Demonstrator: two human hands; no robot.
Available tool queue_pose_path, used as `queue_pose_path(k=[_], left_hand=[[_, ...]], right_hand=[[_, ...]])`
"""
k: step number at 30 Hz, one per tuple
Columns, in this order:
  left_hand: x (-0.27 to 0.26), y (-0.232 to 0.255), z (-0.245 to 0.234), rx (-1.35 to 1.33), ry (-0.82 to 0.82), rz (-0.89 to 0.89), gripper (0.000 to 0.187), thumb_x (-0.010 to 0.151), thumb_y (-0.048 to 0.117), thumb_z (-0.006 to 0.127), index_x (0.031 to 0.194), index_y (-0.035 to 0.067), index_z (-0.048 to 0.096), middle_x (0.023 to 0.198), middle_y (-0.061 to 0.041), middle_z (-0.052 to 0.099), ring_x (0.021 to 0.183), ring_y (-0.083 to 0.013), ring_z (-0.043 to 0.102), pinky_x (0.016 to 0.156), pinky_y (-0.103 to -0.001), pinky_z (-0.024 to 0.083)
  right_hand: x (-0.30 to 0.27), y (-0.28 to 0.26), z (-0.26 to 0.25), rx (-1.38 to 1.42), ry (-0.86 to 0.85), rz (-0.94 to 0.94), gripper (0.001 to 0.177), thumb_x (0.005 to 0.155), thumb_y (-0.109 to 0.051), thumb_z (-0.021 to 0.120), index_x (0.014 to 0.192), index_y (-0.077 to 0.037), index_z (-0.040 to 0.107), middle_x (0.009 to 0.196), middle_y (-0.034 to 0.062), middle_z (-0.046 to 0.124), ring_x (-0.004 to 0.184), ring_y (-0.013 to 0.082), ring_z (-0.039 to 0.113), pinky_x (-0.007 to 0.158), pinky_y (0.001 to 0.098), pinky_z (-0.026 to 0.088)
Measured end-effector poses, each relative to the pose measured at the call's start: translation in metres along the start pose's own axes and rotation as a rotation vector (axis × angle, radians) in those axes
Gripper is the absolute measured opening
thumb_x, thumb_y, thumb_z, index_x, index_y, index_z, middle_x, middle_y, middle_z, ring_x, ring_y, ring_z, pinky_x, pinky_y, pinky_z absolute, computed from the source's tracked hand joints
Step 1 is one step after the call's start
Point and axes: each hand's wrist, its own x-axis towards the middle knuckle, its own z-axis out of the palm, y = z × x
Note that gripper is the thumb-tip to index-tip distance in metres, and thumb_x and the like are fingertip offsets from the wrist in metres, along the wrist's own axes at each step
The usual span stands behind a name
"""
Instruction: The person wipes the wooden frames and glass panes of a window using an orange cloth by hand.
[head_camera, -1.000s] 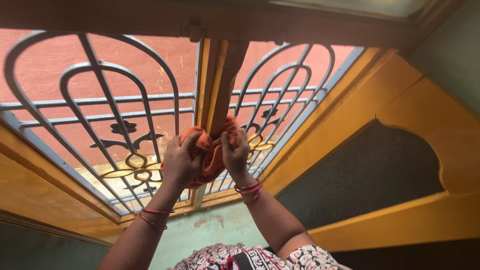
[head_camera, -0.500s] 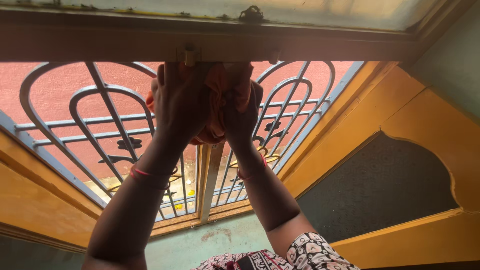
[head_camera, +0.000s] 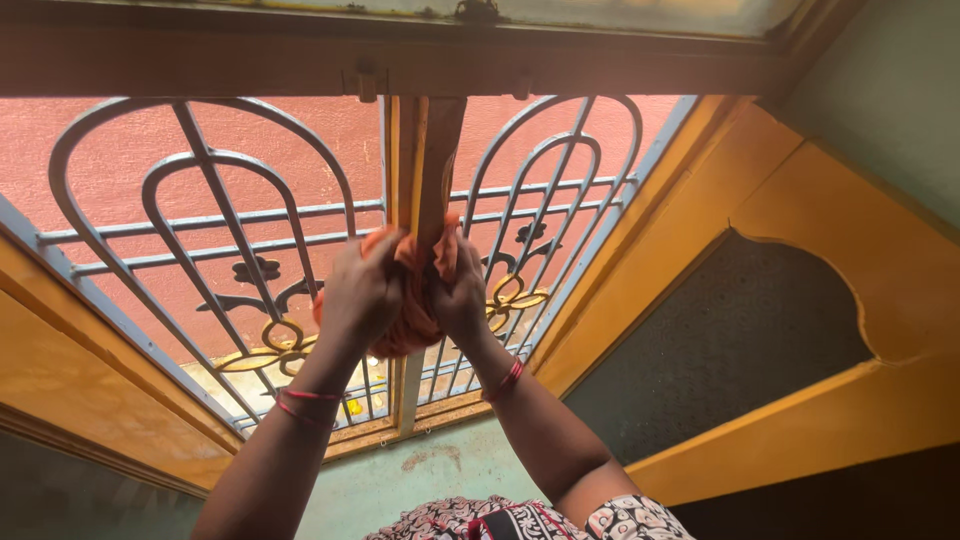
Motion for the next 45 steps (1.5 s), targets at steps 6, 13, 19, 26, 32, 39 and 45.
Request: queue_pose_path(k=[6,13,19,26,32,39,45], left_hand=[[-0.031,0.013,-0.004,-0.253,-0.206,-0.368,0.037,0.097,0.028,0.061,0.132,0.016,0.063,0.112,-0.019,0.071,0.107,-0.0349,0.071,0.09,-0.044,0.055],[0.013,0.074,-0.03,-0.471,0.212,0.161,0.067,0.087,0.031,0.082,0.143,0.008,0.053,0.137,-0.015,0.063,0.124,-0.0318,0.064,0.103,-0.043,0.057],[0.074,0.098,-0.027,0.169,0.412,0.318,0.073,0.088,0.053,0.085,0.142,0.013,0.057,0.127,-0.011,0.056,0.113,-0.0291,0.054,0.093,-0.046,0.048],[0.1,0.105,0.009,0.359,0.513,0.579,0.048,0.099,0.042,0.08,0.14,0.024,0.064,0.132,-0.013,0.054,0.129,-0.0329,0.054,0.095,-0.049,0.044],[0.109,0.09,0.012,0.453,0.546,0.861,0.032,0.104,0.022,0.071,0.136,0.021,0.066,0.121,-0.014,0.062,0.115,-0.029,0.064,0.093,-0.044,0.054],[0.103,0.071,0.018,0.588,0.548,0.958,0.018,0.109,0.026,0.068,0.126,0.021,0.065,0.111,0.001,0.064,0.1,-0.015,0.064,0.081,-0.032,0.05],[0.09,0.057,0.034,0.788,0.452,1.009,0.026,0.107,0.039,0.062,0.122,0.019,0.065,0.099,0.0,0.059,0.088,-0.0141,0.06,0.08,-0.032,0.048]], right_hand=[[0.014,0.017,-0.043,0.264,0.195,0.535,0.054,0.103,-0.033,0.067,0.13,0.005,0.04,0.117,0.0193,0.059,0.106,0.0296,0.07,0.088,0.0391,0.064],[0.184,-0.081,-0.082,-0.361,0.411,-0.328,0.048,0.097,-0.033,0.072,0.129,-0.004,0.052,0.121,0.0149,0.056,0.114,0.0299,0.062,0.096,0.0398,0.055],[0.244,-0.115,-0.07,-0.366,0.087,-0.675,0.026,0.096,-0.026,0.073,0.118,-0.014,0.067,0.114,0.0074,0.061,0.112,0.0308,0.061,0.102,0.0418,0.048],[0.263,-0.064,-0.162,-0.351,0.132,-0.694,0.012,0.1,-0.014,0.069,0.11,-0.012,0.075,0.112,0.0072,0.073,0.113,0.028,0.064,0.106,0.043,0.047],[0.273,-0.024,-0.224,-0.511,0.362,-0.585,0.019,0.109,-0.017,0.057,0.105,-0.007,0.073,0.116,0.0095,0.072,0.115,0.0288,0.065,0.105,0.0435,0.048],[0.252,-0.018,-0.149,-0.483,0.431,-0.541,0.017,0.103,-0.021,0.059,0.107,-0.009,0.071,0.11,0.0087,0.072,0.111,0.028,0.065,0.104,0.0458,0.046],[0.185,-0.01,-0.053,-0.372,0.283,-0.428,0.021,0.095,-0.023,0.065,0.111,-0.01,0.069,0.103,0.0088,0.071,0.107,0.0273,0.065,0.101,0.0498,0.046]])
